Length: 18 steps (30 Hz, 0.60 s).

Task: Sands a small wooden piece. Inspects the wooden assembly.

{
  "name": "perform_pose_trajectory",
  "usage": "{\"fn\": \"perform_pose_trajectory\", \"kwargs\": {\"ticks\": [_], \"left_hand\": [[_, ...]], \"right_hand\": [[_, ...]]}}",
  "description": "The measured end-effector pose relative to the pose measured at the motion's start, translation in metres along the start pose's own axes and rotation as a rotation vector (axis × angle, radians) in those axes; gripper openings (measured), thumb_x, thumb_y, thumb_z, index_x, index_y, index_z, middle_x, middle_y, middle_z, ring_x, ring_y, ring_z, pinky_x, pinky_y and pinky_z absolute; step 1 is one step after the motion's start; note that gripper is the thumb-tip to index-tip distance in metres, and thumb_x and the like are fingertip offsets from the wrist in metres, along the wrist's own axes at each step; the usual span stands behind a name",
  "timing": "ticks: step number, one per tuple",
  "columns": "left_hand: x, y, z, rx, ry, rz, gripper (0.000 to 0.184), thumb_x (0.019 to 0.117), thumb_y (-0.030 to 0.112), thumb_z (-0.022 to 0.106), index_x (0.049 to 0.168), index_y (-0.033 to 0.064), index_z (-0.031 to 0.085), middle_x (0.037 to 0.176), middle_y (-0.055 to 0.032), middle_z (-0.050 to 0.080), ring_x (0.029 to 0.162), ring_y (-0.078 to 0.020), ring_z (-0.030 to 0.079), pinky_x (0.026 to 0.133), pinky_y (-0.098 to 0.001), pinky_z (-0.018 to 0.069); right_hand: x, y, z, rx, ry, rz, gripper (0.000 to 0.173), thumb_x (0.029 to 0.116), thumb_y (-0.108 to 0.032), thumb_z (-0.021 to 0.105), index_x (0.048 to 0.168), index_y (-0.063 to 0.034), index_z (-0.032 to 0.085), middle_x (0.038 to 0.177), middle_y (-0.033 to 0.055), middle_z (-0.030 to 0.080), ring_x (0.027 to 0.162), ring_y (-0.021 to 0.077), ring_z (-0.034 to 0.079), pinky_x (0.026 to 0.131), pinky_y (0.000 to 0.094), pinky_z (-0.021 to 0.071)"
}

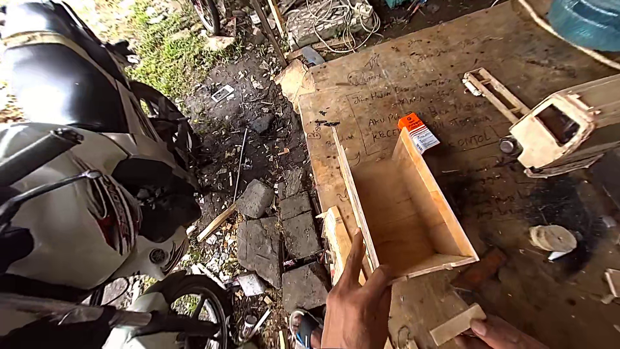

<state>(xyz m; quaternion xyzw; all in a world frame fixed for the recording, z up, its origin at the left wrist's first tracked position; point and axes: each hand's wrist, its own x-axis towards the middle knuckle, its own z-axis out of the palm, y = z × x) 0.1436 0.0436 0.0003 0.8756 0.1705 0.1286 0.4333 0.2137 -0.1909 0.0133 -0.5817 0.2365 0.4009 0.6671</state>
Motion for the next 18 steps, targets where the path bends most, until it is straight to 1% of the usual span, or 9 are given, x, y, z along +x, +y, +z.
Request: {"fn": "perform_pose_trajectory", "kwargs": {"ticks": [3,6,7,10,12,15,17,18], "left_hand": [[-0.037,0.003,-0.018,-0.028,0.033,-0.023,0.009,0.0934,0.012,0.073,0.100,0.0146,0.078,0.146,-0.0297,0.054,0.125,-0.0278,0.066,0.098,-0.0362,0.0594],[-0.073,0.007,-0.033,0.000,0.051,-0.035,0.009,0.0951,0.012,0.071,0.101,0.0163,0.076,0.147,-0.0293,0.053,0.123,-0.0279,0.067,0.096,-0.0369,0.0602],[-0.084,0.008,-0.035,0.004,0.056,-0.045,0.009,0.0953,0.012,0.070,0.100,0.0169,0.076,0.147,-0.0287,0.053,0.123,-0.0272,0.067,0.095,-0.0365,0.0602],[-0.114,0.009,-0.037,-0.008,0.066,-0.081,0.008,0.0948,0.013,0.071,0.100,0.0180,0.076,0.148,-0.0263,0.053,0.122,-0.0254,0.067,0.096,-0.0376,0.0594],[-0.127,0.008,-0.034,-0.010,0.064,-0.083,0.008,0.0951,0.012,0.071,0.098,0.0169,0.077,0.148,-0.0265,0.053,0.123,-0.0261,0.067,0.097,-0.0383,0.0595],[-0.136,0.005,-0.029,-0.023,0.070,-0.079,0.009,0.0941,0.008,0.070,0.095,0.0134,0.077,0.147,-0.0272,0.054,0.126,-0.0274,0.065,0.102,-0.0376,0.0573],[-0.137,0.003,-0.028,-0.014,0.069,-0.082,0.010,0.0941,0.009,0.071,0.096,0.0161,0.077,0.148,-0.0256,0.054,0.126,-0.0266,0.065,0.102,-0.0382,0.0570],[-0.137,0.003,-0.029,-0.006,0.060,-0.085,0.013,0.0946,0.011,0.071,0.101,0.0191,0.078,0.149,-0.0245,0.054,0.127,-0.0266,0.065,0.102,-0.0392,0.0568]], "right_hand": [[-0.025,0.000,-0.005,-0.038,0.004,0.005,0.020,0.1051,-0.007,0.047,0.101,-0.0078,0.066,0.096,0.0054,0.078,0.086,0.0165,0.076,0.080,0.0331,0.0635],[-0.043,0.003,-0.011,-0.085,-0.029,0.026,0.020,0.1063,-0.008,0.045,0.109,-0.0077,0.064,0.096,0.0042,0.078,0.086,0.0153,0.076,0.080,0.0322,0.0632],[-0.048,0.003,-0.012,-0.102,-0.033,0.033,0.020,0.1063,-0.008,0.045,0.109,-0.0081,0.064,0.096,0.0038,0.078,0.086,0.0150,0.076,0.079,0.0321,0.0632],[-0.057,0.003,-0.018,-0.161,-0.044,0.031,0.022,0.1062,-0.008,0.044,0.103,-0.0102,0.065,0.094,0.0024,0.078,0.084,0.0137,0.075,0.078,0.0302,0.0628],[-0.058,-0.001,-0.022,-0.191,-0.052,0.016,0.022,0.1068,-0.007,0.042,0.103,-0.0107,0.064,0.094,0.0019,0.078,0.084,0.0130,0.075,0.077,0.0289,0.0626],[-0.059,-0.007,-0.023,-0.205,-0.019,-0.006,0.020,0.1067,-0.005,0.042,0.104,-0.0098,0.061,0.092,0.0028,0.078,0.082,0.0138,0.076,0.076,0.0285,0.0630],[-0.061,-0.010,-0.024,-0.195,-0.019,-0.019,0.021,0.1067,-0.005,0.041,0.104,-0.0097,0.061,0.092,0.0034,0.078,0.082,0.0142,0.076,0.076,0.0287,0.0631],[-0.062,-0.010,-0.024,-0.185,-0.021,-0.023,0.021,0.1068,-0.005,0.041,0.103,-0.0098,0.061,0.093,0.0035,0.078,0.082,0.0142,0.076,0.077,0.0287,0.0632]]}}
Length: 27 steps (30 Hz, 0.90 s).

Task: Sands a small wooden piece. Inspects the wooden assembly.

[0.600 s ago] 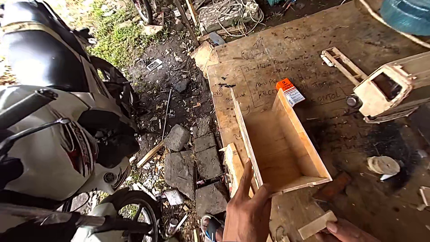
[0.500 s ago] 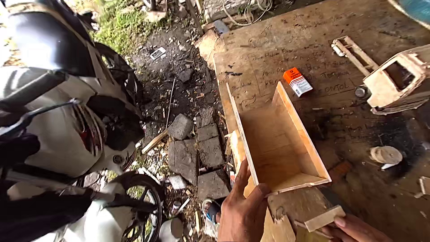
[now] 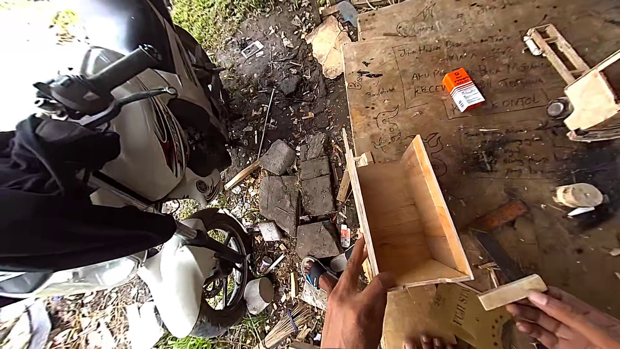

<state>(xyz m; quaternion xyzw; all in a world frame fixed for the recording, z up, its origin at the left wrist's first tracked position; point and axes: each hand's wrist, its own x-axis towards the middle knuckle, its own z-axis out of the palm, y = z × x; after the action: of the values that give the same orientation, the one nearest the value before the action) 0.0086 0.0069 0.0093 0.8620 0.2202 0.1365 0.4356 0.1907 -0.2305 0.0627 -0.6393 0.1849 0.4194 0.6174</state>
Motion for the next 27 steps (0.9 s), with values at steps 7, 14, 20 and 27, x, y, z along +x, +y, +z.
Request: {"fn": "perform_pose_trajectory", "kwargs": {"ticks": [7,14,20,27], "left_hand": [[-0.025,-0.004,-0.038,-0.032,-0.088,-0.261,0.064,0.0855,0.002,0.077,0.145,-0.0014,0.055,0.154,-0.0259,0.046,0.128,-0.0308,0.063,0.101,-0.0434,0.0576],[-0.083,-0.032,-0.030,-0.037,-0.193,-0.564,0.079,0.0866,0.001,0.074,0.156,-0.0033,0.036,0.148,-0.0243,0.053,0.117,-0.0342,0.069,0.098,-0.0488,0.0580],[-0.079,0.008,-0.022,-0.090,-0.276,-0.668,0.070,0.0900,0.003,0.070,0.151,-0.0118,0.038,0.144,-0.0302,0.054,0.120,-0.0380,0.066,0.101,-0.0476,0.0548],[-0.067,0.038,-0.023,-0.122,-0.288,-0.720,0.063,0.0919,0.003,0.065,0.147,-0.0165,0.041,0.141,-0.0341,0.055,0.120,-0.0396,0.065,0.100,-0.0470,0.0533]], "right_hand": [[-0.005,0.016,-0.011,0.006,0.033,0.040,0.020,0.1066,-0.005,0.039,0.104,-0.0100,0.059,0.089,0.0026,0.077,0.079,0.0142,0.075,0.075,0.0298,0.0632],[-0.006,0.031,-0.011,-0.037,0.064,0.108,0.015,0.1053,-0.007,0.041,0.106,-0.0113,0.054,0.087,-0.0009,0.073,0.076,0.0121,0.072,0.072,0.0309,0.0620],[-0.006,0.027,-0.009,-0.044,0.033,0.088,0.017,0.1055,-0.006,0.039,0.103,-0.0119,0.055,0.085,-0.0006,0.074,0.074,0.0117,0.073,0.069,0.0289,0.0613],[-0.008,0.026,-0.010,-0.054,0.033,0.090,0.018,0.1060,-0.006,0.039,0.106,-0.0118,0.056,0.087,-0.0020,0.075,0.076,0.0106,0.073,0.070,0.0277,0.0611]]}}
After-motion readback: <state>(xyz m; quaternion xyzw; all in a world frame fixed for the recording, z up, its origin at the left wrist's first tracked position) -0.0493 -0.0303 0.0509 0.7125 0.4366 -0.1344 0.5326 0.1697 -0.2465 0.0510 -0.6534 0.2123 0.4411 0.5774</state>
